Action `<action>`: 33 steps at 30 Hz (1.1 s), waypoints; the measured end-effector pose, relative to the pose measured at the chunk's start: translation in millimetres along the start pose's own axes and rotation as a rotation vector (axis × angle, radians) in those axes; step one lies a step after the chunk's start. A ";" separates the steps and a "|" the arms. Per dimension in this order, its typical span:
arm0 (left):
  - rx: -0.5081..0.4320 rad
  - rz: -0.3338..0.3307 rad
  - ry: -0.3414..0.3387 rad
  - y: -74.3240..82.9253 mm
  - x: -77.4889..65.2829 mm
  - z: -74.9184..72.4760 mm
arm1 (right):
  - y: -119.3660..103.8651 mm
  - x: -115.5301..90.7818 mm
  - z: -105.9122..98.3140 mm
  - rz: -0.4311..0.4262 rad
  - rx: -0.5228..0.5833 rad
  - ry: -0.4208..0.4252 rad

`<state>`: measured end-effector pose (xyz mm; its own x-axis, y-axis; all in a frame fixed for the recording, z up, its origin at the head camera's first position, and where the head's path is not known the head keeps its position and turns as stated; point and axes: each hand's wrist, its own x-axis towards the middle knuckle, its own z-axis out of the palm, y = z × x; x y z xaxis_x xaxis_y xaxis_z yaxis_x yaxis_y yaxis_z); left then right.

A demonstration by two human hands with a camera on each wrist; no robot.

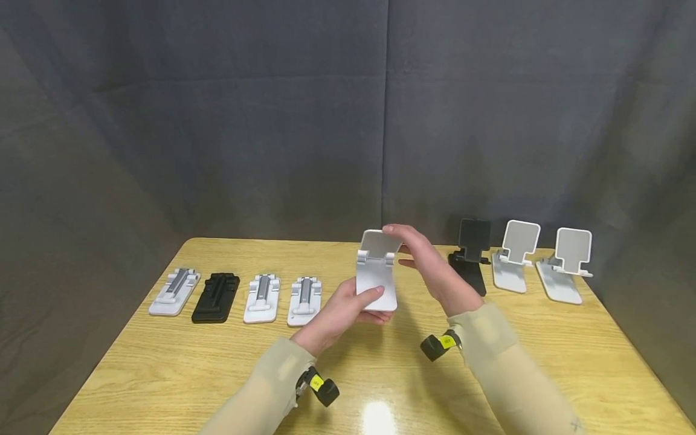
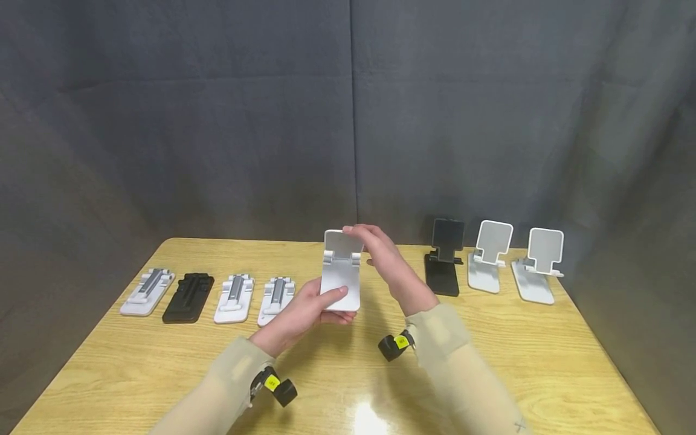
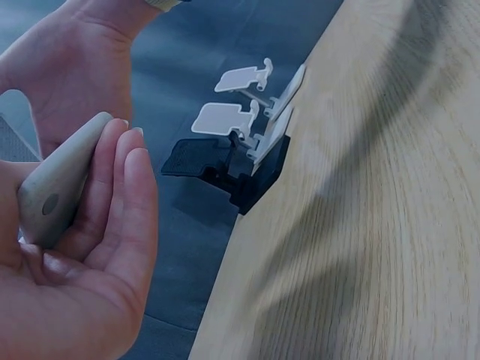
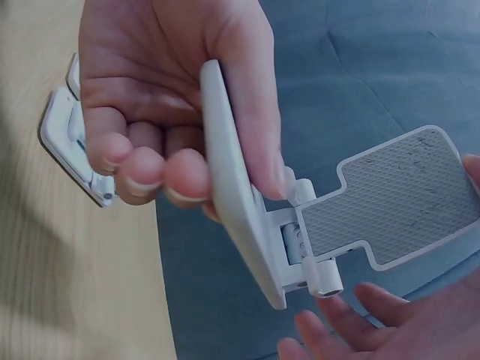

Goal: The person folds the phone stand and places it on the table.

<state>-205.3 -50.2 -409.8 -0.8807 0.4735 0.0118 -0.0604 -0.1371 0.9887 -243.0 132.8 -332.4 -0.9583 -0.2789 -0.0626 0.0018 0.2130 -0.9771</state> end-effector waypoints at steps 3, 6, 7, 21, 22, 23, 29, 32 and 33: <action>0.002 -0.002 0.010 0.1 0.1 -1.2 | 3.1 -3.1 2.5 0.033 0.035 -0.032; 0.002 0.001 0.047 2.1 0.4 -2.4 | 6.5 -6.3 6.2 0.060 0.043 -0.082; 0.000 0.002 0.061 2.9 0.7 -2.9 | 7.4 -7.4 7.5 0.067 0.046 -0.098; -0.015 -0.015 0.069 4.6 2.7 -8.6 | 23.8 -13.4 13.2 0.032 0.092 -0.217; -0.021 -0.017 0.067 5.3 2.6 -8.7 | 24.8 -13.6 13.4 0.029 0.095 -0.221; -0.029 -0.019 0.062 5.9 2.4 -8.9 | 25.5 -13.8 13.5 0.026 0.099 -0.220; -0.107 -0.028 0.048 9.2 0.0 -10.9 | 27.7 -16.0 15.6 0.063 0.130 -0.187; -0.146 -0.032 0.056 9.7 -0.7 -12.4 | 28.3 -16.2 17.3 0.075 0.142 -0.171; -0.156 -0.036 0.060 9.7 -0.7 -12.7 | 28.5 -16.3 17.9 0.075 0.145 -0.169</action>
<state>-211.2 -63.0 -402.2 -0.9029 0.4283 -0.0365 -0.1604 -0.2569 0.9530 -222.3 126.6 -362.8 -0.8925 -0.4228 -0.1570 0.1238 0.1052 -0.9867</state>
